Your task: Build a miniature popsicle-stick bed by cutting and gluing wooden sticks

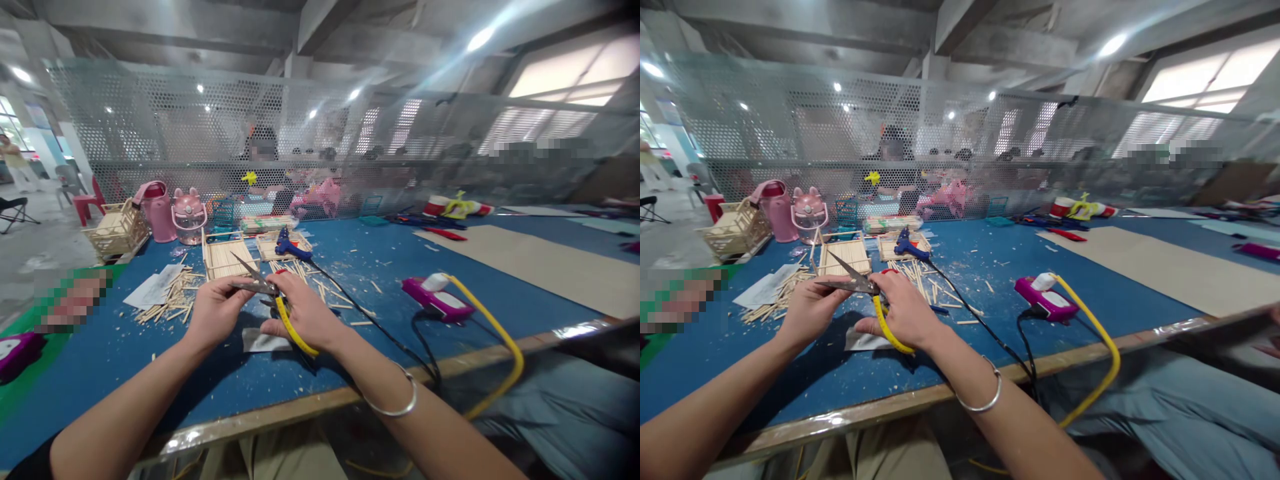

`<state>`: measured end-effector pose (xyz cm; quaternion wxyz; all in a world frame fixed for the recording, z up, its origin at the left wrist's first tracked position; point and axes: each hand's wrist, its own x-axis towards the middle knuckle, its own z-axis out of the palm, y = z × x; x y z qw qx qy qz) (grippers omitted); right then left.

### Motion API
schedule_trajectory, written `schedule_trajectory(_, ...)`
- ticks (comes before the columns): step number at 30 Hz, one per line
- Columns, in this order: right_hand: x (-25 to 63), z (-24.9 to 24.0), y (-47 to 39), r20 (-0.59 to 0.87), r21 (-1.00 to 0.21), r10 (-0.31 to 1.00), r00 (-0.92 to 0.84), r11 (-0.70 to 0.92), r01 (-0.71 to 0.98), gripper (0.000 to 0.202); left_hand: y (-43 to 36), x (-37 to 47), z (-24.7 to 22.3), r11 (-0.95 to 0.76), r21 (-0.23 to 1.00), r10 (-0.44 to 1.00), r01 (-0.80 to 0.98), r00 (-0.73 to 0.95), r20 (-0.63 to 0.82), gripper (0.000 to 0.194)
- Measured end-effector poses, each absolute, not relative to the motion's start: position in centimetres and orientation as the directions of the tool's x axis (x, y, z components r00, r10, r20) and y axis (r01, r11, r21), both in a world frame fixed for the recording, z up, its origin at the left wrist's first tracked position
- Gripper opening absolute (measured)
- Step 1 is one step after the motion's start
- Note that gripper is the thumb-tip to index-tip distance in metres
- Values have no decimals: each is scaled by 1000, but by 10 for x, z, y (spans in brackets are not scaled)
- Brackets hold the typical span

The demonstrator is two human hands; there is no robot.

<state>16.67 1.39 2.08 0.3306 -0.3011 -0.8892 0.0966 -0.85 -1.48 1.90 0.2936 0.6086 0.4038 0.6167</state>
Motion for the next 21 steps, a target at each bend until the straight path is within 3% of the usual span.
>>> schedule_trajectory(6,166,21,13,512,-398,612,-603,791,465,76,-17,-7,20,-499,853,852,154,-89,515,11)
schedule_trajectory(15,164,21,12,513,-440,665,-543,747,499,44,-13,-7,23,-441,878,880,188,-102,463,13)
schedule_trajectory(21,161,21,12,540,-528,697,-472,717,455,55,-15,-3,27,-410,909,907,74,-73,415,21)
